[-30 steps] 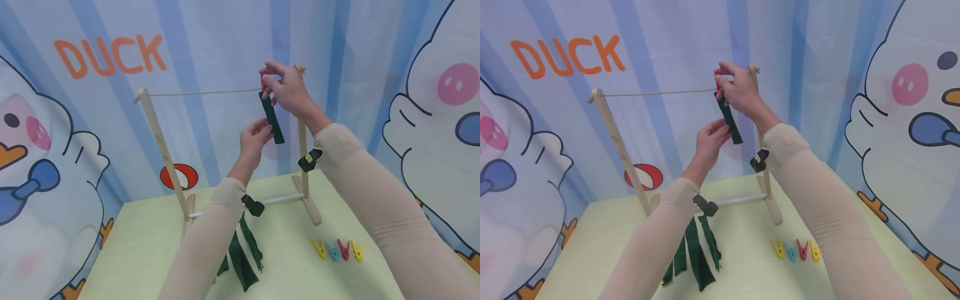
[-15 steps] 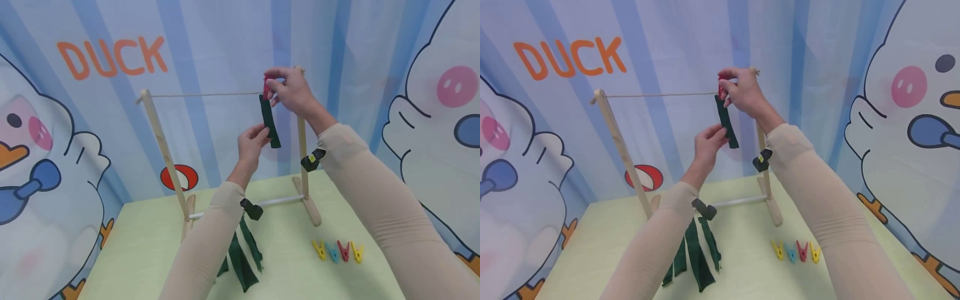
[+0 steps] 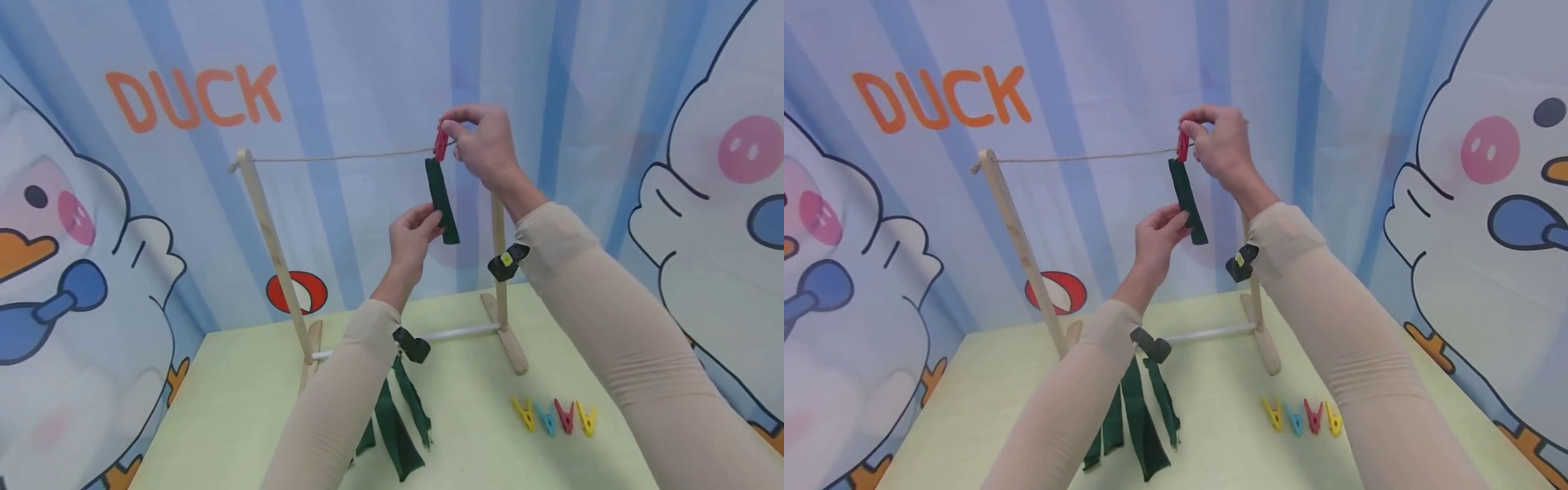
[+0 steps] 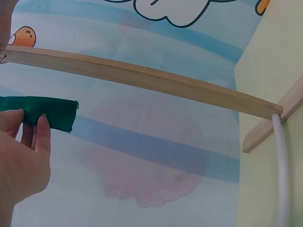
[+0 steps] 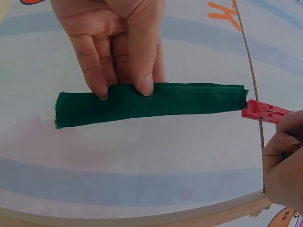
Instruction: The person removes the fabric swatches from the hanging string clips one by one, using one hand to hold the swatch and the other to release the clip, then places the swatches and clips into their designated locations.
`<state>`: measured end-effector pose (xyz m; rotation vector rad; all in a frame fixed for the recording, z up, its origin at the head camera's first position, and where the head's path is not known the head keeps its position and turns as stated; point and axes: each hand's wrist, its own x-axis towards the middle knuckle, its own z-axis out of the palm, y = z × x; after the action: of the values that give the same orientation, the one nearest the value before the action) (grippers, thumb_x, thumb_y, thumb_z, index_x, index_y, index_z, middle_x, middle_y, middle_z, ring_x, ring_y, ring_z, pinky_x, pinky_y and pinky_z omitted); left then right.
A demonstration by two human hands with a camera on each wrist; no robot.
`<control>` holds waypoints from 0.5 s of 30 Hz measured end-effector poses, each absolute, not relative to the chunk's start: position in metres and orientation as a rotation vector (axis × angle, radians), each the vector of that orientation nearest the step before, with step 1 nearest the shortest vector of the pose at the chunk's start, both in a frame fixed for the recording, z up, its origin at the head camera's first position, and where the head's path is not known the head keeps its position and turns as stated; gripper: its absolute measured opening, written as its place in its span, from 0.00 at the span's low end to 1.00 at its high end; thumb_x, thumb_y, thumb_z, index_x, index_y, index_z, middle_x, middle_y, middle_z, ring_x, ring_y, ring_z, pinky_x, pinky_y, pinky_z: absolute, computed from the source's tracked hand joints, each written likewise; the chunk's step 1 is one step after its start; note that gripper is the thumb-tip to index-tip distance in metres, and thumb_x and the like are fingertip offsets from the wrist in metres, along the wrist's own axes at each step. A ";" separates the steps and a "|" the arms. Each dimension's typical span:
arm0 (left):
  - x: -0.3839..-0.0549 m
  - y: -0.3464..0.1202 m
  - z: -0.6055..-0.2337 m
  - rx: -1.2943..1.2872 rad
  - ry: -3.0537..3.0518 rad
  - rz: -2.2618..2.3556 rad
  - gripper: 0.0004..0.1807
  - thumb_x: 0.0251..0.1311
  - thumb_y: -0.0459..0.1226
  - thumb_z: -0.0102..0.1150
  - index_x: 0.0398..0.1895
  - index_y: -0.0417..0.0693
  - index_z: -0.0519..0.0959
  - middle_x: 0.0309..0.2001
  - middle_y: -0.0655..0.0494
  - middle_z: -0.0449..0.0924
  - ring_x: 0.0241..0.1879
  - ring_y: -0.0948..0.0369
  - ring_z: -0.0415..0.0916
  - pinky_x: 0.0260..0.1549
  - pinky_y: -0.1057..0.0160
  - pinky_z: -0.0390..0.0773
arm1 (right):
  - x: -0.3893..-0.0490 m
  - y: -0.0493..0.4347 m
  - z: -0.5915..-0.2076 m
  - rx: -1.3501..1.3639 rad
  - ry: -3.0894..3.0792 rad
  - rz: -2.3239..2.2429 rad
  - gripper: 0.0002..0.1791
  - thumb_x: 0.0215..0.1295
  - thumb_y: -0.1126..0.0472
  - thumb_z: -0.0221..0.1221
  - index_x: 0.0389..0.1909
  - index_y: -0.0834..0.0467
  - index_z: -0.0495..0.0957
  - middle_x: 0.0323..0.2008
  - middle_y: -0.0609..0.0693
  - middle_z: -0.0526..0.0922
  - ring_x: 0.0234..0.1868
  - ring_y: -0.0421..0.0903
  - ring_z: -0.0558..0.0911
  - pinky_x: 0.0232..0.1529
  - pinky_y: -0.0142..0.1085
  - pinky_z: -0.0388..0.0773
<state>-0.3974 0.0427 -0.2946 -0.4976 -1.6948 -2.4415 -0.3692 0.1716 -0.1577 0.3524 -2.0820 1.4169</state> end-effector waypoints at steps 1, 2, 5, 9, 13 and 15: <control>-0.397 0.043 -0.294 -0.499 -1.695 -2.439 0.11 0.66 0.30 0.63 0.50 0.36 0.83 0.45 0.48 0.84 0.40 0.59 0.82 0.46 0.61 0.83 | -0.369 0.172 -0.157 0.350 -2.068 1.421 0.14 0.73 0.57 0.57 0.51 0.61 0.83 0.45 0.51 0.79 0.25 0.45 0.75 0.31 0.30 0.76; -0.397 0.043 -0.294 -0.502 -1.696 -2.437 0.11 0.66 0.30 0.63 0.50 0.36 0.83 0.45 0.48 0.84 0.40 0.59 0.82 0.46 0.61 0.83 | -0.370 0.172 -0.155 0.352 -2.052 1.430 0.15 0.73 0.57 0.57 0.51 0.61 0.83 0.45 0.51 0.79 0.25 0.45 0.75 0.31 0.31 0.77; -0.395 0.044 -0.295 -0.503 -1.707 -2.435 0.12 0.66 0.29 0.62 0.51 0.35 0.82 0.45 0.47 0.84 0.41 0.59 0.82 0.46 0.61 0.83 | -0.370 0.173 -0.152 0.354 -2.010 1.448 0.14 0.73 0.57 0.57 0.51 0.60 0.83 0.47 0.50 0.79 0.25 0.44 0.74 0.33 0.31 0.77; -0.394 0.046 -0.298 -0.492 -1.706 -2.451 0.12 0.66 0.29 0.62 0.51 0.34 0.81 0.45 0.47 0.83 0.41 0.59 0.82 0.46 0.61 0.83 | -0.371 0.175 -0.149 0.362 -1.971 1.490 0.14 0.73 0.57 0.57 0.52 0.59 0.83 0.50 0.51 0.78 0.25 0.44 0.73 0.38 0.33 0.79; -0.395 0.046 -0.301 -0.488 -1.685 -2.467 0.13 0.66 0.28 0.62 0.52 0.33 0.81 0.44 0.47 0.83 0.39 0.60 0.82 0.46 0.61 0.83 | -0.373 0.177 -0.147 0.393 -1.937 1.548 0.15 0.74 0.59 0.57 0.57 0.59 0.80 0.52 0.51 0.77 0.26 0.43 0.74 0.34 0.30 0.77; -0.395 0.045 -0.302 -0.489 -1.680 -2.473 0.13 0.66 0.28 0.62 0.52 0.32 0.81 0.44 0.48 0.83 0.39 0.61 0.82 0.46 0.61 0.83 | -0.373 0.177 -0.146 0.410 -1.925 1.578 0.17 0.74 0.60 0.56 0.60 0.59 0.78 0.52 0.51 0.76 0.26 0.43 0.74 0.30 0.28 0.74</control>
<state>-0.3948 0.0452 -0.3020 -0.4891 -1.6797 -2.4726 -0.3728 0.1771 -0.1465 0.4098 -1.9248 1.5779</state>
